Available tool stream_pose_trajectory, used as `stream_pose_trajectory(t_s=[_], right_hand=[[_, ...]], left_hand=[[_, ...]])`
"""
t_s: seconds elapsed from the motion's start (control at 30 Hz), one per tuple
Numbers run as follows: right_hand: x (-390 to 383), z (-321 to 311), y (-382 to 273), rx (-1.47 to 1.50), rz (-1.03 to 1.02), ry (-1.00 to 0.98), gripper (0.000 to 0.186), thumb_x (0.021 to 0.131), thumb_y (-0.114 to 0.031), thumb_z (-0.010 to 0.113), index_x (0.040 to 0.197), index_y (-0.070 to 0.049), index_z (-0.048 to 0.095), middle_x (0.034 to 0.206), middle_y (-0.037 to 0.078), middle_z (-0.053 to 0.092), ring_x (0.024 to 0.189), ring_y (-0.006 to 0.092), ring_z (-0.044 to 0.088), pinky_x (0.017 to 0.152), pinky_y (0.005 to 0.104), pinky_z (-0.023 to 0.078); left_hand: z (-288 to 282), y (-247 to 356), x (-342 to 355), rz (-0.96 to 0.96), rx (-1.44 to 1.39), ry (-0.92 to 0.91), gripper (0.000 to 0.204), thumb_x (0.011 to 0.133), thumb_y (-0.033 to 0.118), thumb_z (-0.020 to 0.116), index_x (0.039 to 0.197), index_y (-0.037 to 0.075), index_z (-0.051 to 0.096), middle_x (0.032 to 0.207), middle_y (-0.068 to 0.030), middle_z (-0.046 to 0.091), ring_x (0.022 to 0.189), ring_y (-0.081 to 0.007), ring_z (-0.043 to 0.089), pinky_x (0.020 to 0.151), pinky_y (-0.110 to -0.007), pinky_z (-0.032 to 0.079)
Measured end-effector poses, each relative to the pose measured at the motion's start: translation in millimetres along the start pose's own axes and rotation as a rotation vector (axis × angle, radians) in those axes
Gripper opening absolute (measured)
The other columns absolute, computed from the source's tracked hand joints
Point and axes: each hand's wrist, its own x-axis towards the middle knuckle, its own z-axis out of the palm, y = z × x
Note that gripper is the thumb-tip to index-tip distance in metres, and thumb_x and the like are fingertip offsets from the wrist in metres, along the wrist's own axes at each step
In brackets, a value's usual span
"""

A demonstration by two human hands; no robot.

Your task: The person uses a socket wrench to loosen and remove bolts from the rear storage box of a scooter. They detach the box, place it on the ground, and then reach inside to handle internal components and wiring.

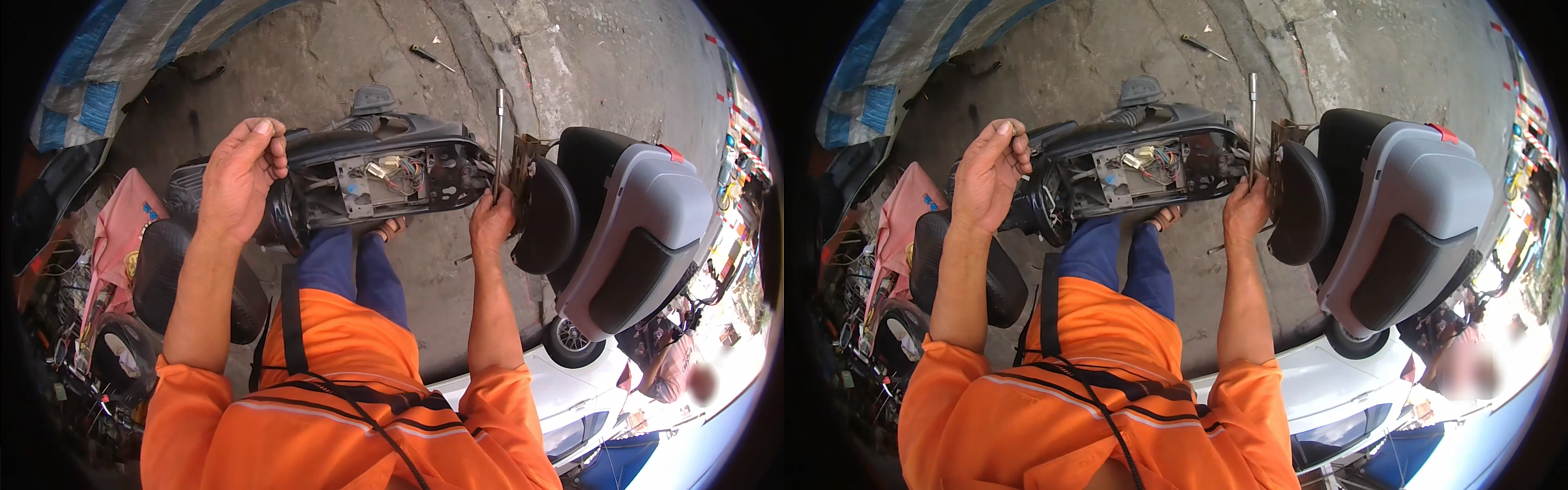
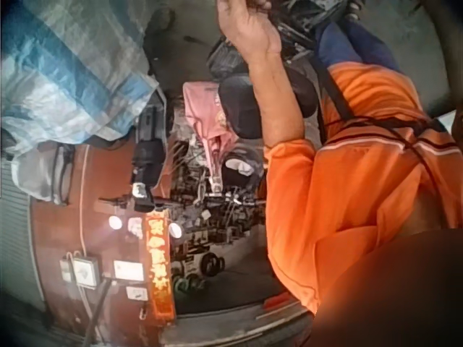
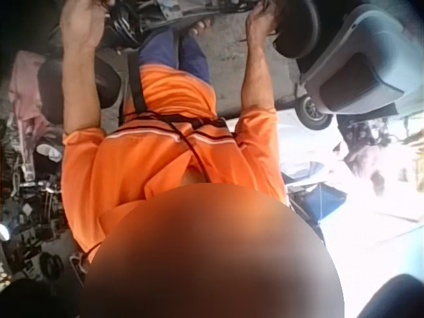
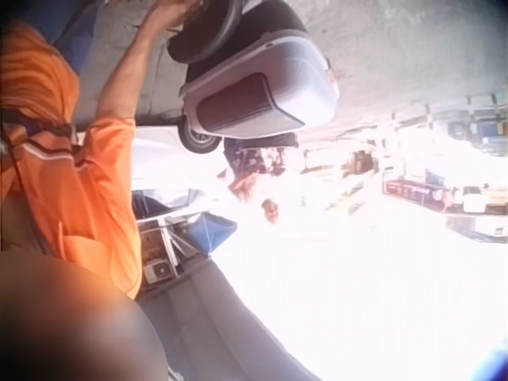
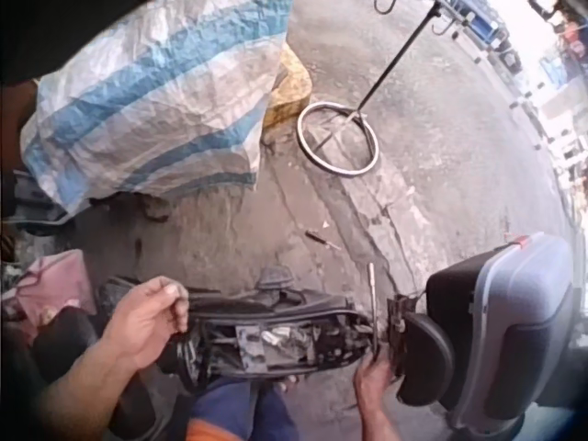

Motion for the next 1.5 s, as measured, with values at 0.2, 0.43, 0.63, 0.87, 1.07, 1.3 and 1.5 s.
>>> stream_pose_trajectory(t_s=[0.2, 0.43, 0.63, 0.87, 1.07, 1.3, 1.5], right_hand=[[3.2, 6.5, -1.0, -0.022, -0.015, -0.072, 0.017, 0.086, -0.012, 0.06, 0.098, 0.0, 0.059, 0.094, 0.021, 0.061, 0.089, 0.0416, 0.059, 0.077, 0.0487, 0.046], [7.5, 12.4, 5.0, -0.033, -0.008, -0.021, 0.019, 0.086, -0.014, 0.061, 0.096, 0.001, 0.06, 0.092, 0.022, 0.061, 0.087, 0.0429, 0.059, 0.075, 0.048, 0.047], [8.3, 9.9, 4.7, -0.042, -0.039, -0.063, 0.017, 0.086, -0.013, 0.061, 0.095, 0.001, 0.059, 0.093, 0.022, 0.06, 0.088, 0.0435, 0.058, 0.075, 0.0496, 0.046], [11.3, 15.0, 7.9, -0.05, -0.035, -0.013, 0.017, 0.085, -0.014, 0.063, 0.089, 0.001, 0.057, 0.09, 0.023, 0.059, 0.086, 0.0442, 0.057, 0.072, 0.0507, 0.045], [11.7, 13.4, 2.2, -0.071, -0.008, -0.055, 0.02, 0.085, -0.017, 0.064, 0.086, 0.002, 0.056, 0.088, 0.023, 0.06, 0.083, 0.0448, 0.057, 0.071, 0.0511, 0.045], [12.5, 21.6, 1.6, -0.15, 0.036, -0.01, 0.023, 0.086, -0.019, 0.063, 0.084, 0.003, 0.057, 0.085, 0.026, 0.06, 0.083, 0.0465, 0.058, 0.072, 0.0522, 0.046], [14.8, 24.2, 2.1, -0.19, 0.0, 0.021, 0.031, 0.088, -0.025, 0.063, 0.08, 0.004, 0.056, 0.08, 0.029, 0.061, 0.078, 0.049, 0.058, 0.067, 0.0539, 0.044]], left_hand=[[5.9, 5.0, 5.6, -0.018, -0.091, -0.072, 0.021, 0.101, 0.023, 0.048, 0.101, 0.004, 0.058, 0.083, -0.0007, 0.054, 0.076, -0.0108, 0.051, 0.07, -0.025, 0.044], [5.4, 1.7, 7.9, -0.06, -0.105, -0.104, 0.022, 0.101, 0.024, 0.048, 0.102, 0.004, 0.058, 0.083, -0.0004, 0.055, 0.077, -0.0109, 0.052, 0.071, -0.025, 0.045], [9.9, -0.4, 9.4, -0.066, -0.081, -0.114, 0.022, 0.101, 0.023, 0.048, 0.103, 0.004, 0.058, 0.082, -0.0005, 0.056, 0.076, -0.0109, 0.052, 0.071, -0.025, 0.045], [14.7, -1.4, 10.6, -0.073, -0.073, -0.106, 0.021, 0.1, 0.023, 0.05, 0.099, 0.004, 0.06, 0.082, 0.0002, 0.057, 0.074, -0.0088, 0.052, 0.069, -0.024, 0.044], [16.1, -0.9, 11.7, -0.076, -0.069, -0.109, 0.021, 0.1, 0.022, 0.049, 0.1, 0.004, 0.059, 0.082, -0.0005, 0.056, 0.074, -0.0103, 0.052, 0.07, -0.025, 0.044], [19.0, -1.0, 12.9, -0.092, -0.068, -0.109, 0.02, 0.101, 0.022, 0.049, 0.098, 0.004, 0.058, 0.08, -0.0006, 0.055, 0.074, -0.0108, 0.051, 0.069, -0.025, 0.044], [16.3, -2.6, 14.4, -0.098, -0.084, -0.118, 0.021, 0.101, 0.022, 0.048, 0.098, 0.004, 0.058, 0.081, -0.0008, 0.055, 0.074, -0.0108, 0.052, 0.069, -0.025, 0.044]])
